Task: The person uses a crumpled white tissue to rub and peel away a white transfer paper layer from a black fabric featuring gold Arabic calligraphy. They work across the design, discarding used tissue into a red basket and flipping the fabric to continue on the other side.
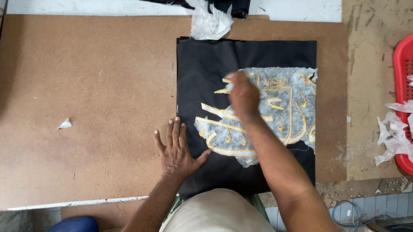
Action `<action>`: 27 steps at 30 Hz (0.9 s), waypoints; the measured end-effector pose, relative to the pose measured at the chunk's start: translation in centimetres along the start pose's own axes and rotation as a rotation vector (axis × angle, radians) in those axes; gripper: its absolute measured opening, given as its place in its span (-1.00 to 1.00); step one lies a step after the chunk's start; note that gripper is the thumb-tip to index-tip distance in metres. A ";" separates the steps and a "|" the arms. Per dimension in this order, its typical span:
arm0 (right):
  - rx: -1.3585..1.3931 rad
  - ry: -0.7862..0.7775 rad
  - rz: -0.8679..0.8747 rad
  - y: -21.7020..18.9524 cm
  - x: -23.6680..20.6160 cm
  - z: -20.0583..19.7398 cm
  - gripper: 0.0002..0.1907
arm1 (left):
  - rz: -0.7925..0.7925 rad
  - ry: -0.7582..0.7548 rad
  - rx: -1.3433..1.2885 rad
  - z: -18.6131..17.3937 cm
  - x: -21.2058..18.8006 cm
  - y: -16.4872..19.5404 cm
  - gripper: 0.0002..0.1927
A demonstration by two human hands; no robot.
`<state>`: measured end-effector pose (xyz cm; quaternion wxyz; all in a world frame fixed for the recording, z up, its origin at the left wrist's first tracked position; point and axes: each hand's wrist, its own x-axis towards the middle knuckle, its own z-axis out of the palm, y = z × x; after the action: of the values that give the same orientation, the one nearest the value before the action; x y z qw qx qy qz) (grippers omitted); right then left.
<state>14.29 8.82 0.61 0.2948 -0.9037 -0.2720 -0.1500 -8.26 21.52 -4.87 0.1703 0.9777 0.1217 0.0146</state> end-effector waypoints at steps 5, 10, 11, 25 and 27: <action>-0.241 0.231 0.126 5.3 3.2 -6.6 -0.79 | -0.062 -0.119 0.019 -1.8 1.0 1.0 0.19; -0.152 0.037 0.128 -0.1 0.1 -5.8 -0.41 | -0.070 -0.046 -0.084 -2.6 5.0 3.6 0.04; -0.234 0.041 0.130 -0.8 -0.4 -5.0 -0.23 | 0.024 0.011 -0.082 -2.4 6.6 4.1 0.04; -0.403 0.317 0.263 17.2 1.9 -16.9 -0.70 | 0.160 0.006 -0.020 -3.2 11.6 7.6 0.15; -0.242 0.099 0.279 15.2 2.2 -15.2 -0.47 | 0.177 0.020 -0.008 -2.9 11.7 7.7 0.13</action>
<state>23.19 -9.96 6.62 0.2149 -0.9530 -0.1090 -0.1837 4.66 18.26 0.34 0.1708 0.9838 0.0363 0.0397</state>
